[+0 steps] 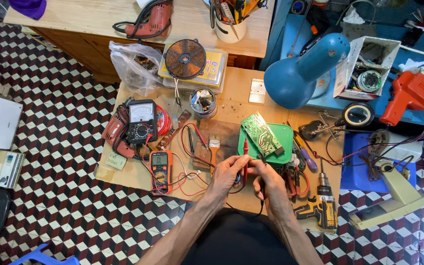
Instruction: The person uses a heat gun on a small electronic component, then inspects it with a magnifying glass. They subsequently use a multimeter to test the component's electrical continuity and resistance, manipulating the probes against the component's terminals.
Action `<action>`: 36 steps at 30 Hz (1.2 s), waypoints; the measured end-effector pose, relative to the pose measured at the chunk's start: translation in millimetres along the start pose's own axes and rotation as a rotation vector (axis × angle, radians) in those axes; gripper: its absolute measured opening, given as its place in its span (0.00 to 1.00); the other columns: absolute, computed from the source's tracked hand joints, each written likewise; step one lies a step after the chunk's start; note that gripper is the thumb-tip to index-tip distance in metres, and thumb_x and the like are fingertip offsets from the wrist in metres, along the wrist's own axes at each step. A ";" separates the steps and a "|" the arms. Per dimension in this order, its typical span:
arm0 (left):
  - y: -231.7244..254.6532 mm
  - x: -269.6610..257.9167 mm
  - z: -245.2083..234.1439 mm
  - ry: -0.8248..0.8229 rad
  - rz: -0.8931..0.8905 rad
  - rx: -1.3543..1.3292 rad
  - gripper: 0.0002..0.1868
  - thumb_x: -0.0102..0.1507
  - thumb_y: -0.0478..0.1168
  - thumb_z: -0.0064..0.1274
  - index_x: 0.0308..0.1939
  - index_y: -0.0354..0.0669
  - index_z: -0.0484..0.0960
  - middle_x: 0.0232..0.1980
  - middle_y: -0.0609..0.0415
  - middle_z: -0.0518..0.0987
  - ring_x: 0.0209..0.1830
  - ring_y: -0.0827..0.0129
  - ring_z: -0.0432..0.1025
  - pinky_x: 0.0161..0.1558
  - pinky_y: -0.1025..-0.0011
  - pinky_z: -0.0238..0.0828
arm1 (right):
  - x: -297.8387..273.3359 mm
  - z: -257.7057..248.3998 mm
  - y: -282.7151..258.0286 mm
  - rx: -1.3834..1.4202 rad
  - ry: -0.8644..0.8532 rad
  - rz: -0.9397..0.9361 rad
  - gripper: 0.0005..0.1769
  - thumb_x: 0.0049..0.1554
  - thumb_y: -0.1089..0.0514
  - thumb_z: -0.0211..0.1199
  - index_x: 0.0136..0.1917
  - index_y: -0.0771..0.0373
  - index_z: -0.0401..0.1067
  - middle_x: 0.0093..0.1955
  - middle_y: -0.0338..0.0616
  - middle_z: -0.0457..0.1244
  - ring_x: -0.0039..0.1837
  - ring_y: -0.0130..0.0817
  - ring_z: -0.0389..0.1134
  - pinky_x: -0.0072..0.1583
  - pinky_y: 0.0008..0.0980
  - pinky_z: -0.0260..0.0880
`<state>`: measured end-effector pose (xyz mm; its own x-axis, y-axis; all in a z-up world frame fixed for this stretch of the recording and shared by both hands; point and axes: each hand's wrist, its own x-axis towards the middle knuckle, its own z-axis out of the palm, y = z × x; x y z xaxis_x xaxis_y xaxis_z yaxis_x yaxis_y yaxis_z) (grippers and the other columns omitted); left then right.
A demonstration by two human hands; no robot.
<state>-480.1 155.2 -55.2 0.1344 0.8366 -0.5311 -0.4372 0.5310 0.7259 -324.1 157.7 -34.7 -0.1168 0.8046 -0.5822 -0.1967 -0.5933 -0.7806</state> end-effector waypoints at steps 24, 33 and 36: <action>-26.2 76.4 -18.5 0.070 0.109 -0.184 0.20 0.69 0.36 0.39 0.64 0.31 0.68 0.53 0.45 0.78 0.50 0.62 0.78 0.54 0.67 0.79 | -7.5 -11.4 1.7 -0.549 0.091 -0.144 0.21 0.60 0.54 0.61 0.65 0.59 0.75 0.30 0.34 0.62 0.34 0.19 0.60 0.39 0.22 0.60; -39.0 77.8 -20.7 0.064 0.162 -0.216 0.23 0.65 0.28 0.46 0.65 0.31 0.67 0.52 0.48 0.78 0.51 0.69 0.76 0.56 0.72 0.77 | 0.8 -15.6 14.5 -0.521 0.012 -0.128 0.22 0.59 0.54 0.61 0.66 0.62 0.73 0.30 0.35 0.62 0.34 0.20 0.60 0.39 0.24 0.60; -42.4 77.2 -20.1 0.076 0.189 -0.158 0.24 0.65 0.29 0.46 0.67 0.34 0.69 0.50 0.50 0.80 0.47 0.72 0.75 0.52 0.74 0.77 | 0.2 -16.0 15.9 -0.574 0.018 -0.114 0.22 0.59 0.53 0.60 0.66 0.61 0.73 0.30 0.35 0.62 0.34 0.21 0.60 0.38 0.24 0.59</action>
<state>-469.0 194.5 -135.7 -0.0275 0.9033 -0.4282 -0.5824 0.3337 0.7412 -311.6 148.1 -50.8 -0.1082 0.8665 -0.4873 0.3521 -0.4250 -0.8339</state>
